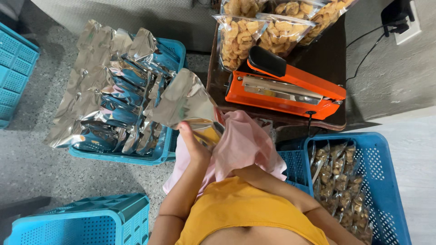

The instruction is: The person sits on the floor and packs snacks into foil pouches. They place the pouches into a heat-sealing machine to close them and then set the sealed packages aside.

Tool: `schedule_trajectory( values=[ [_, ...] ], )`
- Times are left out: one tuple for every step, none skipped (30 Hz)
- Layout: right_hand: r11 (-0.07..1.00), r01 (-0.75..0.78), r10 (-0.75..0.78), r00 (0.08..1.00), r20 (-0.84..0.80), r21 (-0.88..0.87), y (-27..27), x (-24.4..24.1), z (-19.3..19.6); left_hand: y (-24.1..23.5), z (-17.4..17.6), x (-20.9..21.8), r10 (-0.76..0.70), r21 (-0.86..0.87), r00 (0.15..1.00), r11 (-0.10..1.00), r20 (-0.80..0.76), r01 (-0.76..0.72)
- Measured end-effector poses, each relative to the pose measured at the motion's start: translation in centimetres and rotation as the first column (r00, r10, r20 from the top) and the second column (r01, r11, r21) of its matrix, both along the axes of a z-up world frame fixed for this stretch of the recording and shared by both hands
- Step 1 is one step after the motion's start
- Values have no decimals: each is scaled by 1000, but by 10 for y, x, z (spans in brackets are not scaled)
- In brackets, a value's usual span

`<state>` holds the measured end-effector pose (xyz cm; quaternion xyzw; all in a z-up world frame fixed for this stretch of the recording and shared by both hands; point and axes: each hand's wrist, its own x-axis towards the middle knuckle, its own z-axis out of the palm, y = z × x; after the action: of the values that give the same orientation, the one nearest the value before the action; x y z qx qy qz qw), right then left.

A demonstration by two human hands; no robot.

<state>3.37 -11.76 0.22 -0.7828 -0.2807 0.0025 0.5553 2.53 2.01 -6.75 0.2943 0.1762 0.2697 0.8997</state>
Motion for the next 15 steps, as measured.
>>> schedule_trajectory(
  values=[
    [1000,22,-22,1000,-3,18,-1,5,2,6,3,3,-49,-110,997,992,59,55],
    [998,46,-46,999,-14,42,-4,8,4,11,6,8,-41,-120,997,992,61,48],
    [996,67,-65,998,-23,65,-4,11,5,18,11,15,-32,-129,997,991,64,40],
    [992,89,-85,996,-38,88,-7,12,6,21,15,19,-24,-139,998,990,63,32],
    [986,116,-110,992,-59,117,-11,13,8,20,19,23,-9,-99,998,995,61,15],
    [979,143,-133,988,-75,145,-13,14,9,18,23,28,4,-58,998,998,62,-1],
    [973,159,-146,985,-90,168,-15,13,9,16,27,29,17,-18,998,1000,63,-16],
    [966,176,-159,982,-97,190,-17,16,11,17,33,31,-8,194,1000,981,24,3],
    [970,150,-136,987,-86,193,-20,16,13,18,38,32,-23,397,1000,917,-20,29],
    [974,128,-116,990,-76,189,-25,16,15,20,44,32,-28,580,997,812,-65,61],
    [982,85,-76,995,-57,168,-28,15,17,22,48,27,-23,610,994,788,-109,86],
    [991,27,-22,999,-36,134,-34,15,19,24,50,18,-15,637,988,762,-155,112],
    [995,-28,30,999,-14,100,-34,13,19,25,50,13,-6,663,980,736,-200,139],
    [994,-102,102,995,6,46,-33,9,19,23,46,13,-114,472,969,857,-217,207],
    [986,-165,165,986,20,0,-29,5,18,19,39,14,-222,258,952,927,-209,272]
  ],
)
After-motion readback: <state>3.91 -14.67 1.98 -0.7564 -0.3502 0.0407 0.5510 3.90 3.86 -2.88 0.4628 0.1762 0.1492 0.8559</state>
